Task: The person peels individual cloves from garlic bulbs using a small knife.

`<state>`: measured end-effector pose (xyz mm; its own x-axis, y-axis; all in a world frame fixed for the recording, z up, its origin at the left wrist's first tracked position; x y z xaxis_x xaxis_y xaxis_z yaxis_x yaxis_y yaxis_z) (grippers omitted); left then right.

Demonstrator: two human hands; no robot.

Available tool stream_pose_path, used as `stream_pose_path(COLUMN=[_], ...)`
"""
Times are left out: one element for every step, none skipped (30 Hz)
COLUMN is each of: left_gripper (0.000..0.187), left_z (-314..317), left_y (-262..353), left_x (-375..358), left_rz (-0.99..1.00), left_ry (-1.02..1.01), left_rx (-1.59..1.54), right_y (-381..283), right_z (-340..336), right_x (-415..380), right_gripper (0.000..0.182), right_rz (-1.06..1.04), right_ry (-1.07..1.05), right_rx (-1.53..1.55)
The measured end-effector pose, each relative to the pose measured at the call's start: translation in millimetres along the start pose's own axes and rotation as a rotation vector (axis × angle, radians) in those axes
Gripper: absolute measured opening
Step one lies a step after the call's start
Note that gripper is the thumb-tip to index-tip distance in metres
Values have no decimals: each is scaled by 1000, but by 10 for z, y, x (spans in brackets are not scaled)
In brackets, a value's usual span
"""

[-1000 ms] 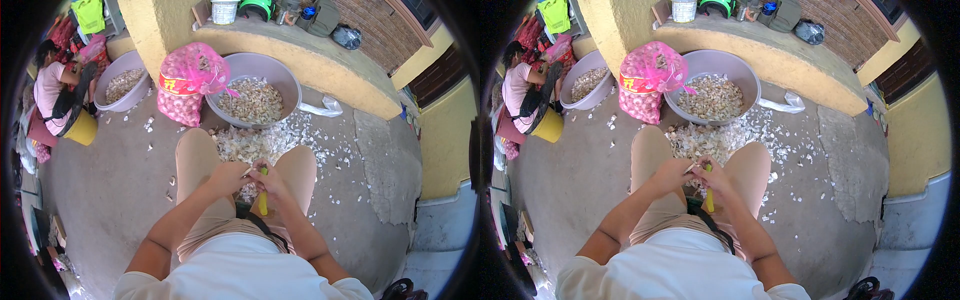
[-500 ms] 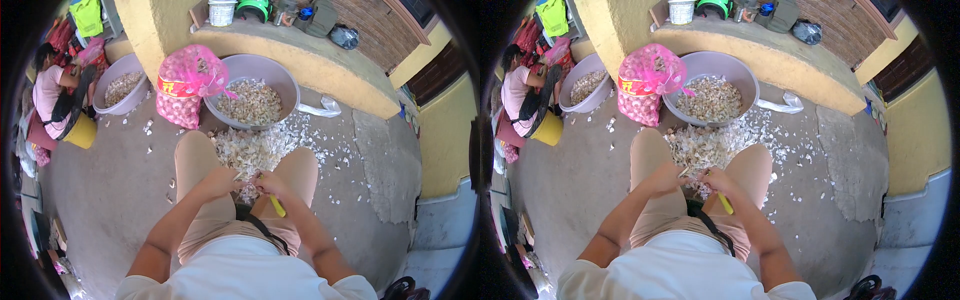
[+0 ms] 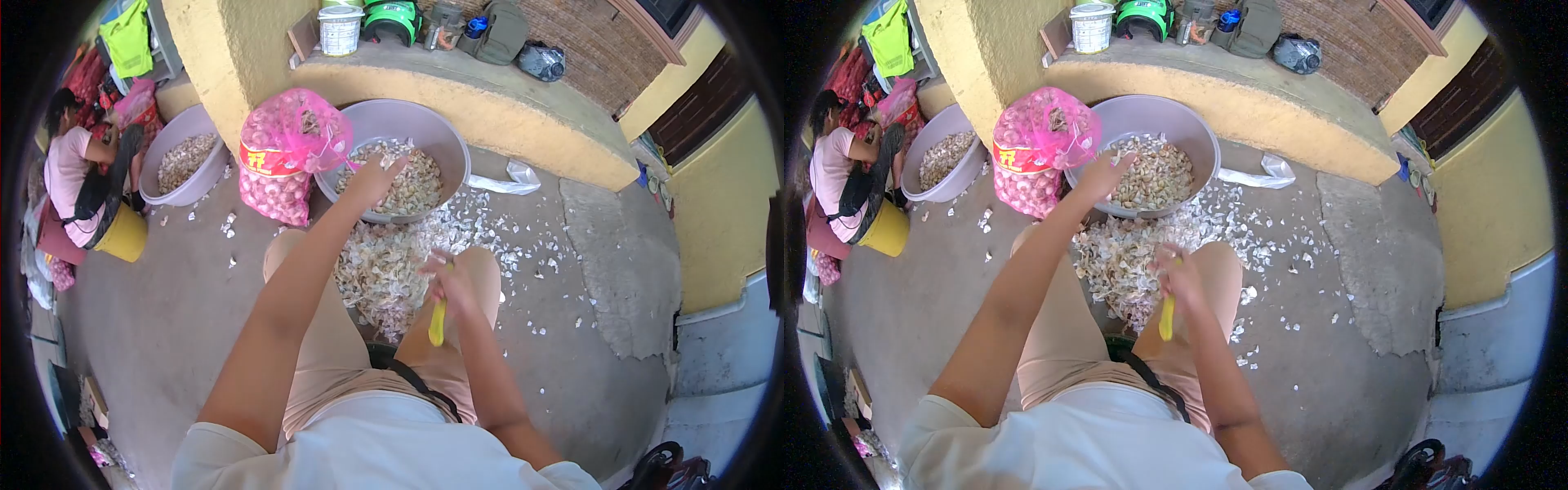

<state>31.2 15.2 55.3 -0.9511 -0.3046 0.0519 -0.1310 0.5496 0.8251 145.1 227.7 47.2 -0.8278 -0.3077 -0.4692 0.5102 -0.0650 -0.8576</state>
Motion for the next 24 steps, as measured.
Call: stream_pose_path(left_gripper=[57,51,46,41,35,37,39,40,42,43,43,44,44,39,38,38,38,38,39,40,41,42,43,45], left_z=[-8,45,119,272,425,486,535,560,554,517,478,428,357,270,236,207,181,124,23,-59,-122,-185,-222,-240], left_y=[13,-38,-107,-296,-478,-465,-396,-320,-225,-164,-133,-106,-68,-16,-24,-46,-57,-63,-66,-54,-33,-9,18,50], left_x=[-117,-282,-497,-662,-858,-1120,-1351,-1558,-1738,-1840,-1885,-1928,-1953,-1935,-1893,-1866,-1840,-1816,-1799,-1787,-1773,-1763,-1754,-1745], left_rz=[-157,-212,-265,-233,-203,-217,-232,-276,-318,-358,-347,-337,-324,-326,-226,-130,-32,48,127,202,216,228,241,265], left_ry=[-234,-285,-335,-397,-458,-412,-363,-341,-315,-287,-318,-348,-377,-376,-375,-384,-394,-427,-450,-468,-473,-477,-483,-473], left_rx=[-164,-332,-501,-627,-755,-873,-990,-993,-995,-997,-992,-986,-980,-982,-924,-864,-805,-642,-478,-311,-162,-12,137,171], right_y=[136,263,382,489,552,565,573,590,584,551,525,522,513,487,456,420,386,365,344,343,366,409,435,420], right_z=[-58,-109,-126,-117,-97,-53,9,70,128,197,252,301,350,386,417,436,438,426,423,423,389,316,277,288], right_x=[-93,-171,-247,-306,-332,-339,-353,-380,-379,-349,-317,-294,-260,-222,-209,-230,-257,-272,-280,-282,-261,-227,-211,-226], right_gripper=[44,42,42,41,41,40,40,39,37,36,35,34,34,33,31,29,28,29,31,32,33,33,33,30], right_rz=[46,92,105,116,131,90,51,17,2,-14,-30,-58,-90,-125,-111,-96,-83,-27,29,88,103,119,135,128], right_ry=[2,4,2,0,-1,-24,-48,-72,-64,-59,-57,-59,-63,-67,-107,-140,-168,-139,-115,-94,-141,-188,-232,-219], right_rx=[10,20,14,7,-1,42,86,129,76,23,-32,-53,-73,-95,-41,17,74,122,169,215,196,179,161,169])
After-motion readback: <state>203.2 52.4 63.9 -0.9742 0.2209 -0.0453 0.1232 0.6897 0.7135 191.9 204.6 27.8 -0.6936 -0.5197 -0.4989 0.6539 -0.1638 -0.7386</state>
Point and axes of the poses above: each hand's wrist, its own x-axis towards the middle knuckle, its own z-axis out of the palm, y = z × x, the point moved 2 cm from there along x, towards the middle knuckle, and after that the axes turned 2 degrees about -y, right-handed, at the moved point
